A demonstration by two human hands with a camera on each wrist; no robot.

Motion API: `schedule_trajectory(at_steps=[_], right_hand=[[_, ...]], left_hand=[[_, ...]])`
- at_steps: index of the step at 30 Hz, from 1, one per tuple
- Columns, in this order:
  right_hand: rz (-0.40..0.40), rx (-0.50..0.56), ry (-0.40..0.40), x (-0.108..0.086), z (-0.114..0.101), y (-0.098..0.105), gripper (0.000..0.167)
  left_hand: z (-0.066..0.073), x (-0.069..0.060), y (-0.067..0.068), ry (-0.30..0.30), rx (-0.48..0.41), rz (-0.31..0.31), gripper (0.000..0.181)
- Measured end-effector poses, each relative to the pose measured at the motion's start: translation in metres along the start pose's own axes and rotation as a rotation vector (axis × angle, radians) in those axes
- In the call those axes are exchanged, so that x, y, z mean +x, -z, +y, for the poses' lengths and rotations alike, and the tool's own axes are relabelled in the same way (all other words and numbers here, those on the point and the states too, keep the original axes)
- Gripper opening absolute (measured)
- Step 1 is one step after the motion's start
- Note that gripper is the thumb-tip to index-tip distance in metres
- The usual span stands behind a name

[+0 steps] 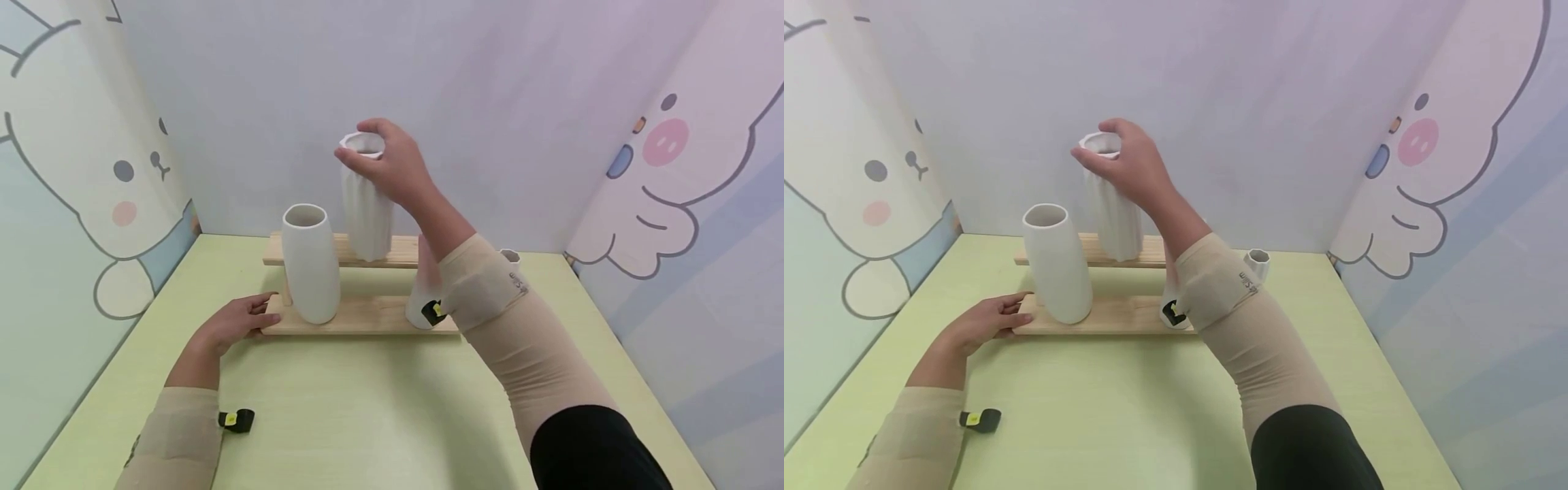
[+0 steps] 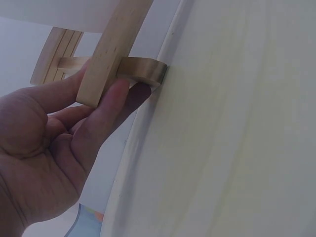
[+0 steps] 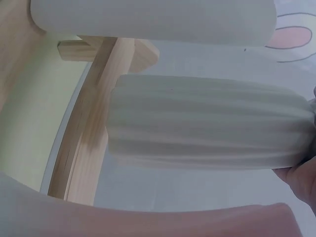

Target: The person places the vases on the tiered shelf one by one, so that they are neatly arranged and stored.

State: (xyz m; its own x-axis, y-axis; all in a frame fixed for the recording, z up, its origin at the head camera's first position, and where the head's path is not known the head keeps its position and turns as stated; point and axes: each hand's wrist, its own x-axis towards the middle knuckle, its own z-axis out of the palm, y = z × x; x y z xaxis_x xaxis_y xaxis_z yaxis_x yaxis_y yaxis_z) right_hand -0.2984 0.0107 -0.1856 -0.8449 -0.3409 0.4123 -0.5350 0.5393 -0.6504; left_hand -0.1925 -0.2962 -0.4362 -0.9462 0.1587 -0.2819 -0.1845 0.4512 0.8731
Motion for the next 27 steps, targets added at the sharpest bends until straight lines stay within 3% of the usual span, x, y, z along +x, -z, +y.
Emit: schedule_trajectory(at_steps=[7,27], right_hand=[[-0.012,-0.003,-0.019,0.006,-0.005,-0.012,0.073],[0.049,0.029,0.004,0.014,-0.01,-0.046,0.067]], left_hand=[[0.002,0.001,-0.002,-0.003,-0.011,-0.006,0.086],[0.002,0.003,-0.007,-0.012,-0.001,0.001,0.087]])
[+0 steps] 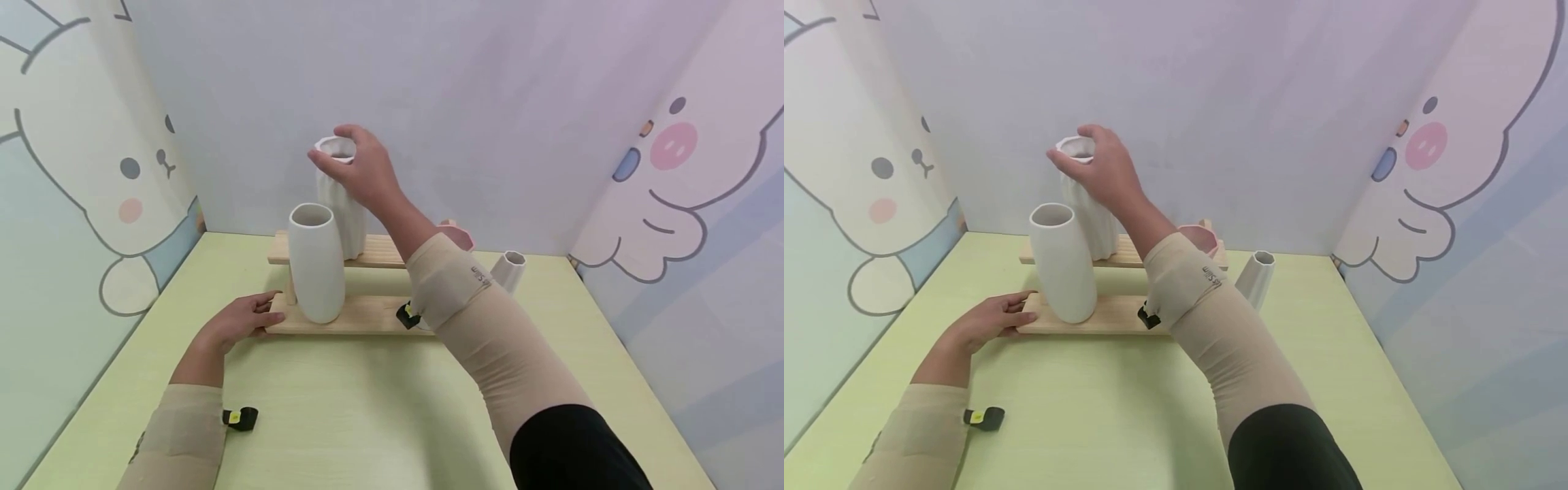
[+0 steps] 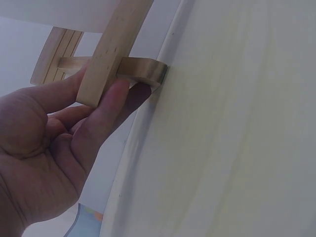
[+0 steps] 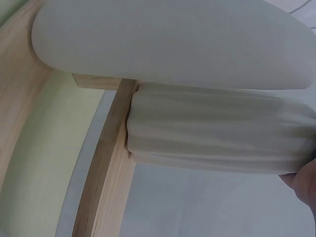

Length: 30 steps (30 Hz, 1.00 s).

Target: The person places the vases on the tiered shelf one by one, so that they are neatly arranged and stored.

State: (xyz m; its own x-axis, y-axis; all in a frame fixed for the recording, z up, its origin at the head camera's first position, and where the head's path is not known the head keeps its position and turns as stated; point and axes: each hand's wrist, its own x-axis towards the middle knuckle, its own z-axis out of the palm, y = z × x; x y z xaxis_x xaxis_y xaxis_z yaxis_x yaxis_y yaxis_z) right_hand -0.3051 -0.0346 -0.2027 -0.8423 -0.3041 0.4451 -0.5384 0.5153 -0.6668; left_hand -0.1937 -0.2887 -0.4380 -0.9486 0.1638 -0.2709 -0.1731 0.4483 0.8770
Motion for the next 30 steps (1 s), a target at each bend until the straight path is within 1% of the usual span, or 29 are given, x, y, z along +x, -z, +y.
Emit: schedule_trajectory(at_steps=[5,12,15,20,24,30], right_hand=[[0.005,-0.02,0.003,0.002,-0.001,-0.005,0.066],[-0.005,-0.009,0.013,0.005,-0.003,-0.01,0.066],[-0.012,-0.022,-0.004,0.006,-0.002,-0.01,0.067],[-0.011,0.009,-0.043,0.007,0.002,-0.011,0.067],[-0.019,0.049,-0.03,0.007,0.002,-0.013,0.067],[-0.003,0.064,-0.021,0.007,-0.001,-0.016,0.066]], left_hand=[[0.0,-0.001,-0.001,-0.006,-0.016,-0.005,0.086],[0.002,-0.002,-0.002,-0.013,-0.03,-0.011,0.086],[0.001,-0.003,-0.003,-0.014,-0.043,-0.014,0.085],[0.001,-0.005,-0.002,-0.012,-0.057,-0.021,0.084],[0.002,-0.006,-0.001,-0.006,-0.051,-0.017,0.085],[0.002,-0.008,0.001,0.0,-0.049,-0.013,0.085]])
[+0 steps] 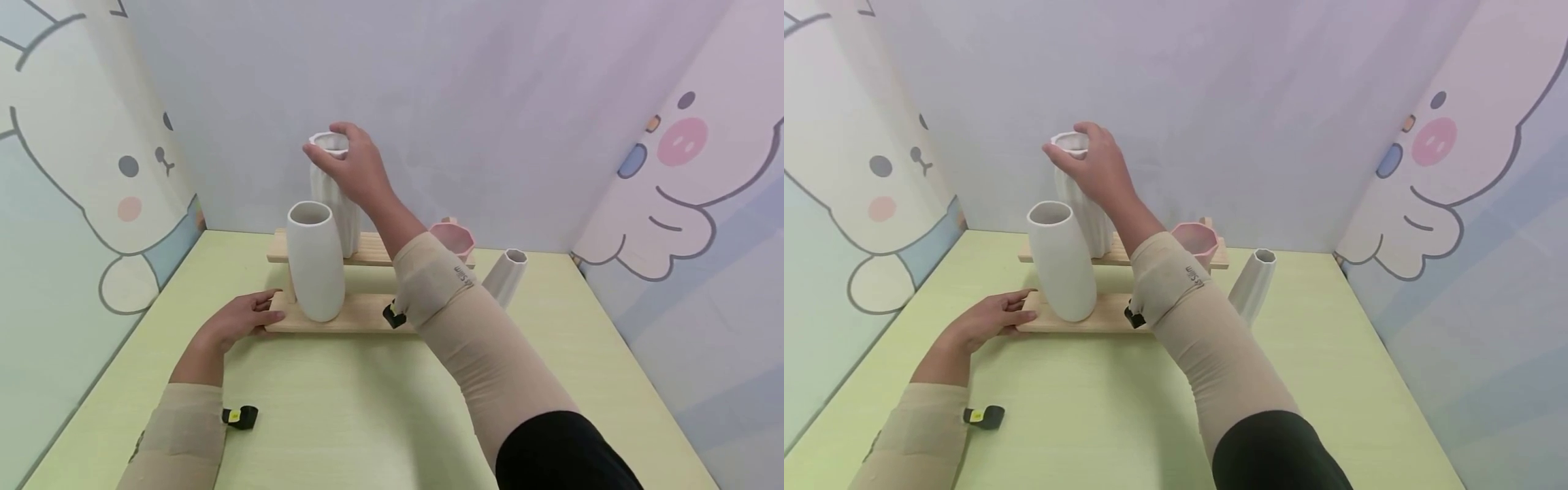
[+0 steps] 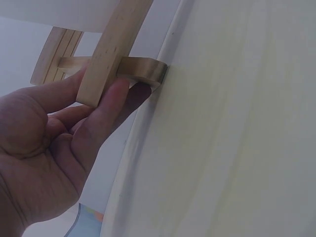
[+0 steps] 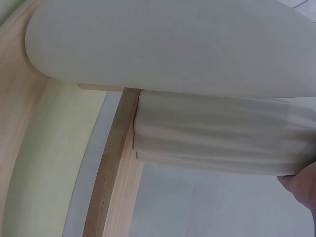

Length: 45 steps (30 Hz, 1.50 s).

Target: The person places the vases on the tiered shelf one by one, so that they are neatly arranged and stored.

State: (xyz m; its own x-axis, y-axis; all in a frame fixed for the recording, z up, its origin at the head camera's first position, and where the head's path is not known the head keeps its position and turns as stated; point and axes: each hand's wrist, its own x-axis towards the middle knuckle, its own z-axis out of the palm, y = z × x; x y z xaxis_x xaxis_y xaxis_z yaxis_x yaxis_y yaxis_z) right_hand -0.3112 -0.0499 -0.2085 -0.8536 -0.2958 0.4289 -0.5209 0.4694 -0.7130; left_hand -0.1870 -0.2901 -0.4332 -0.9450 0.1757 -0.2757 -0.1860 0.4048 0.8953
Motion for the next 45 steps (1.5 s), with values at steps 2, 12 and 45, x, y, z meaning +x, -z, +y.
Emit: schedule_trajectory(at_steps=[2,12,45], right_hand=[[0.005,0.003,-0.004,-0.0005,0.0001,-0.0004,0.066],[0.018,0.021,-0.004,-0.0012,0.0003,-0.0014,0.064],[0.011,0.037,-0.023,-0.0023,0.0026,-0.0027,0.071]], left_hand=[[-0.0005,0.0001,0.0002,-0.005,-0.011,-0.006,0.085],[-0.0002,0.0004,0.0009,-0.011,-0.027,-0.013,0.084],[-0.0011,0.0065,0.0009,-0.001,0.02,-0.015,0.085]])
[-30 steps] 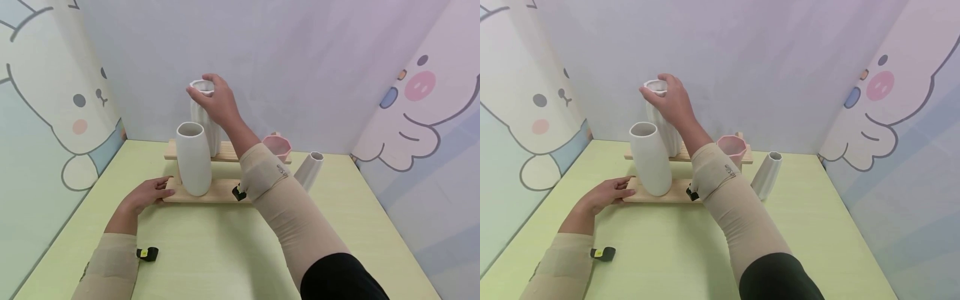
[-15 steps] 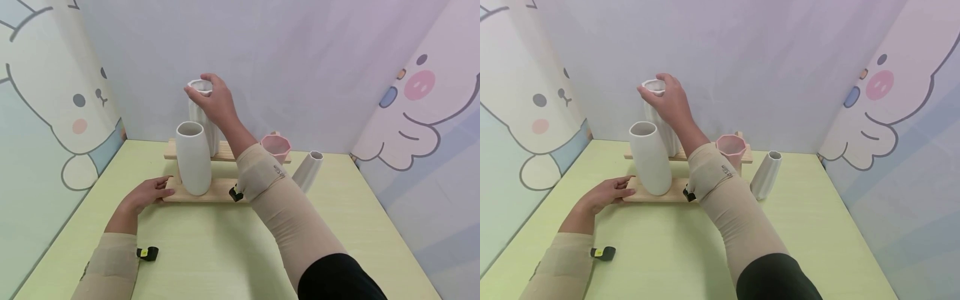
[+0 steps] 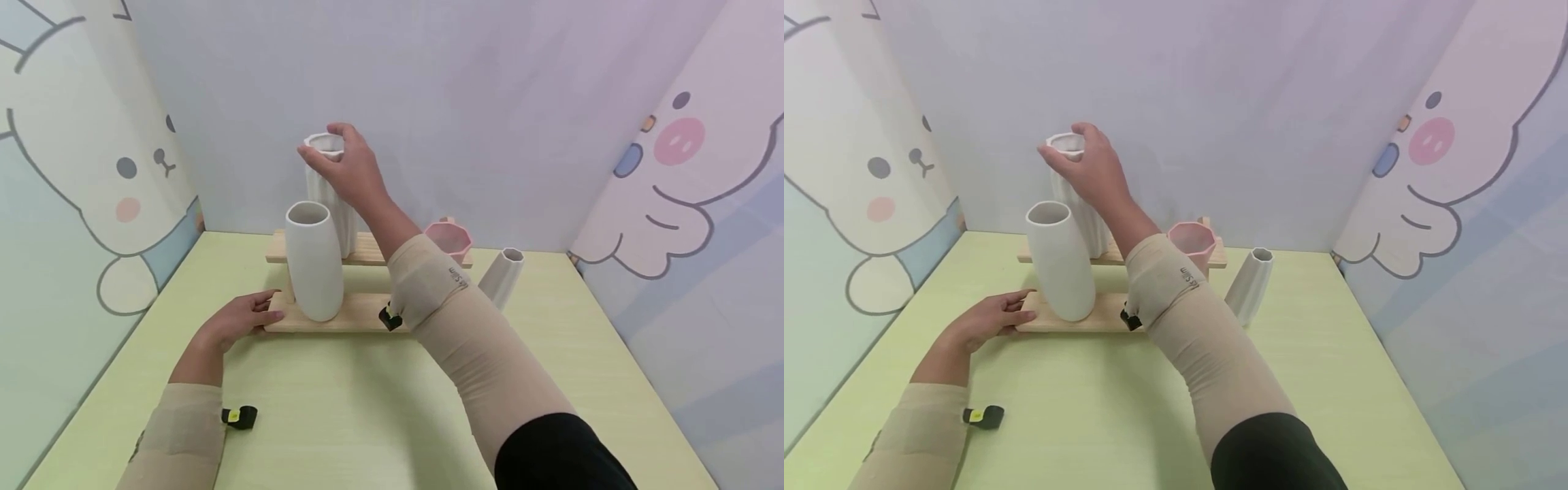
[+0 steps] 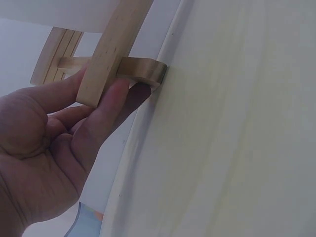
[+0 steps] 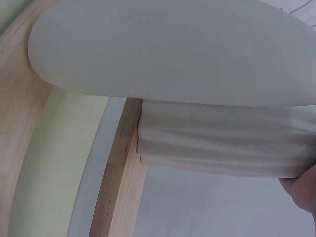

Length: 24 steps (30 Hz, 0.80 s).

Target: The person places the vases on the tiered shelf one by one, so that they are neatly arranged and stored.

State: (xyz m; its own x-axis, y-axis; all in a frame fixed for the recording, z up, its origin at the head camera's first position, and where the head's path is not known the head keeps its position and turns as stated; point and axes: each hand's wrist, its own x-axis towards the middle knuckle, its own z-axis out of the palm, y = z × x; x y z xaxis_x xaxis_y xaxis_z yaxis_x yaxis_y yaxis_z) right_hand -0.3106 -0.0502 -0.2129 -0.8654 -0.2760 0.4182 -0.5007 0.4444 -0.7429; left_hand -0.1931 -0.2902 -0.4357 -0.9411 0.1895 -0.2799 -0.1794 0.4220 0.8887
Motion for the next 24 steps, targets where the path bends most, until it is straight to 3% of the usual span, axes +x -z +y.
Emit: schedule_trajectory(at_steps=[6,9,17,24], right_hand=[[-0.098,-0.033,-0.045,-0.001,-0.006,0.012,0.092],[-0.113,-0.001,-0.048,-0.002,-0.009,0.024,0.102],[-0.046,-0.028,0.033,-0.01,-0.015,0.08,0.097],[0.013,0.001,0.016,-0.02,0.008,0.124,0.092]], left_hand=[[0.001,0.001,0.001,0.01,0.023,0.013,0.086],[0.0,0.001,0.002,0.011,0.022,0.012,0.086],[-0.008,0.002,0.006,0.012,0.009,0.019,0.088],[-0.01,0.001,0.01,0.003,0.019,0.019,0.087]])
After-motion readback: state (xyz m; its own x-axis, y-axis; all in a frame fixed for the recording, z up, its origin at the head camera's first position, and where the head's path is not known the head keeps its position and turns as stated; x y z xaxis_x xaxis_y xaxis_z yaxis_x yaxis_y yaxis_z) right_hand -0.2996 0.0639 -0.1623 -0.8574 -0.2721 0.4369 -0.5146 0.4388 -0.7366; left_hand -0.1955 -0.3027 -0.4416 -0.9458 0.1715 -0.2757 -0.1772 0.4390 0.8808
